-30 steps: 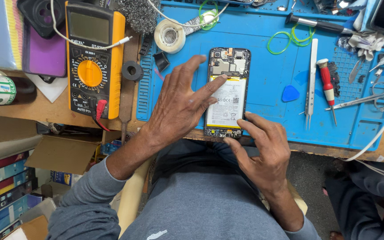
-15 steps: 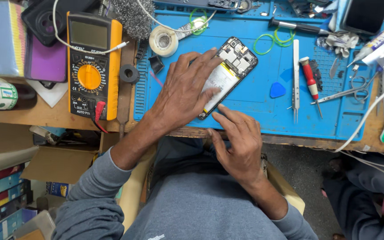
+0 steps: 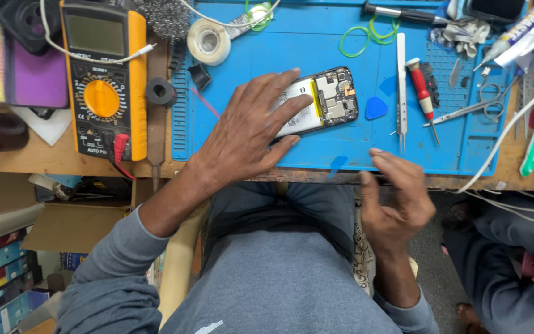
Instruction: The person works on a disassembled smartphone on a blue mat, using a red-handled screwdriver to loosen screws around the battery and a syringe to apply liquid along the battery edges. The person then uses a yellow-handled screwdriver to continue prying and adjusting internal components.
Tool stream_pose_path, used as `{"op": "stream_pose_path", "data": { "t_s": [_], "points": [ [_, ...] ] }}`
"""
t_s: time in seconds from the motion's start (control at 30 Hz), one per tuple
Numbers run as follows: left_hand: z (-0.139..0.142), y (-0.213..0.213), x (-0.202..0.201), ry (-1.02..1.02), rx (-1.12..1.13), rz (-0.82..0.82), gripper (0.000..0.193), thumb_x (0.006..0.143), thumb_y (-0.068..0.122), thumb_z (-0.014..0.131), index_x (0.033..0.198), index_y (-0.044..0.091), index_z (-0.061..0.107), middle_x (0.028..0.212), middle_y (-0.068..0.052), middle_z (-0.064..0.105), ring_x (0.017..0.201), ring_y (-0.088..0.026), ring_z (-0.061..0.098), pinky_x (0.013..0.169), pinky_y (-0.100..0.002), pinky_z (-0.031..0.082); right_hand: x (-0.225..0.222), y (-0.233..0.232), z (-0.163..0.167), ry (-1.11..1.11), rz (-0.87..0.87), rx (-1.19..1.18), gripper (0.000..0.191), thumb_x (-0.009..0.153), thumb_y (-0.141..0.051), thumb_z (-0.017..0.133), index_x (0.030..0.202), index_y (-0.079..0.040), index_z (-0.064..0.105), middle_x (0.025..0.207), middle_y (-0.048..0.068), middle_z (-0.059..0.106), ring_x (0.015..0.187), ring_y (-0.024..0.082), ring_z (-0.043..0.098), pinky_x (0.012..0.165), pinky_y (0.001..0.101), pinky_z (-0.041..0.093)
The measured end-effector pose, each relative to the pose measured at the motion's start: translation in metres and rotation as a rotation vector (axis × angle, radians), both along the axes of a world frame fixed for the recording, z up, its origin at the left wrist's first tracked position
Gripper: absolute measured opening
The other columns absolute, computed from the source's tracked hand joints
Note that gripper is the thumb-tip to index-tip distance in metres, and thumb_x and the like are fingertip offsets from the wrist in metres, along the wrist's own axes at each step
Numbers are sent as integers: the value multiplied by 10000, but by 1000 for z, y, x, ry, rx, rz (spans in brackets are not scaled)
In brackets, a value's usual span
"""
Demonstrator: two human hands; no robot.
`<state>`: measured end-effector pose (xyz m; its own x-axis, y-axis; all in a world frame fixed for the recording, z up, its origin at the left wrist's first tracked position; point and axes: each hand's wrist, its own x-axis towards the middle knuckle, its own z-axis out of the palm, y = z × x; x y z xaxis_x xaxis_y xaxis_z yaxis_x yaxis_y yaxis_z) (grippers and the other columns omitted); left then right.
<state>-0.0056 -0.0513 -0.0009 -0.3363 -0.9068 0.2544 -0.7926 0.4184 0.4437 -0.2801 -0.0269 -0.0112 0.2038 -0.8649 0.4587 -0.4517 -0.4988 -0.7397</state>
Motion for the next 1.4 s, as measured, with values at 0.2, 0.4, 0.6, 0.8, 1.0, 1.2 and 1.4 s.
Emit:
{"op": "stream_pose_path", "data": {
  "t_s": [0.2,0.4,0.6,0.8,1.0,1.2,1.4],
  "points": [
    [-7,9,-3,-21,-45,12,528,951,348,741,1448,210,627,1603,-167,399,1453,-356,404,1175,-520,367,-39,-4,-8,-57,-130,-15,179,1114,59,762,1267,35,674,1210,149,722,1120,211,725,998,279,591],
    [-3,11,1,-7,-45,2,461,964,318,744,1393,162,676,1584,-196,423,1444,-384,422,1156,-532,373,-41,-10,-1,-28,-154,-38,168,1102,76,759,1245,29,684,1166,149,735,1074,191,726,958,271,582],
    [8,4,-7,-36,-62,27,440,887,268,734,1309,147,701,1503,-229,515,1390,-386,470,1112,-523,390,-91,-56,31,84,-474,-218,176,1048,35,760,1219,22,722,1108,112,740,982,164,687,900,276,560],
    [15,3,-12,-39,-92,30,463,863,295,730,1314,192,704,1485,-217,520,1351,-365,487,1075,-497,395,-132,-110,74,107,-451,-20,165,1019,-27,694,1171,17,739,982,77,771,850,109,734,776,250,574],
    [12,4,-7,-6,-109,24,427,868,290,729,1284,192,721,1474,-204,533,1360,-354,492,1062,-487,404,-130,-162,69,350,-272,8,168,959,-56,731,1108,13,764,891,101,770,779,124,728,708,271,571],
    [2,4,-2,53,-166,-17,447,892,282,720,1307,118,703,1465,-224,532,1359,-386,483,1070,-511,394,-114,-260,19,640,-237,-226,457,859,-288,901,1071,50,678,817,217,715,731,333,713,662,420,572],
    [-15,8,4,45,-196,8,488,967,310,719,1398,98,631,1502,-214,506,1391,-377,459,1128,-515,375,-116,-273,32,409,-109,-61,440,822,-57,870,1152,20,590,918,124,681,695,140,683,524,292,568]
  ]
}}
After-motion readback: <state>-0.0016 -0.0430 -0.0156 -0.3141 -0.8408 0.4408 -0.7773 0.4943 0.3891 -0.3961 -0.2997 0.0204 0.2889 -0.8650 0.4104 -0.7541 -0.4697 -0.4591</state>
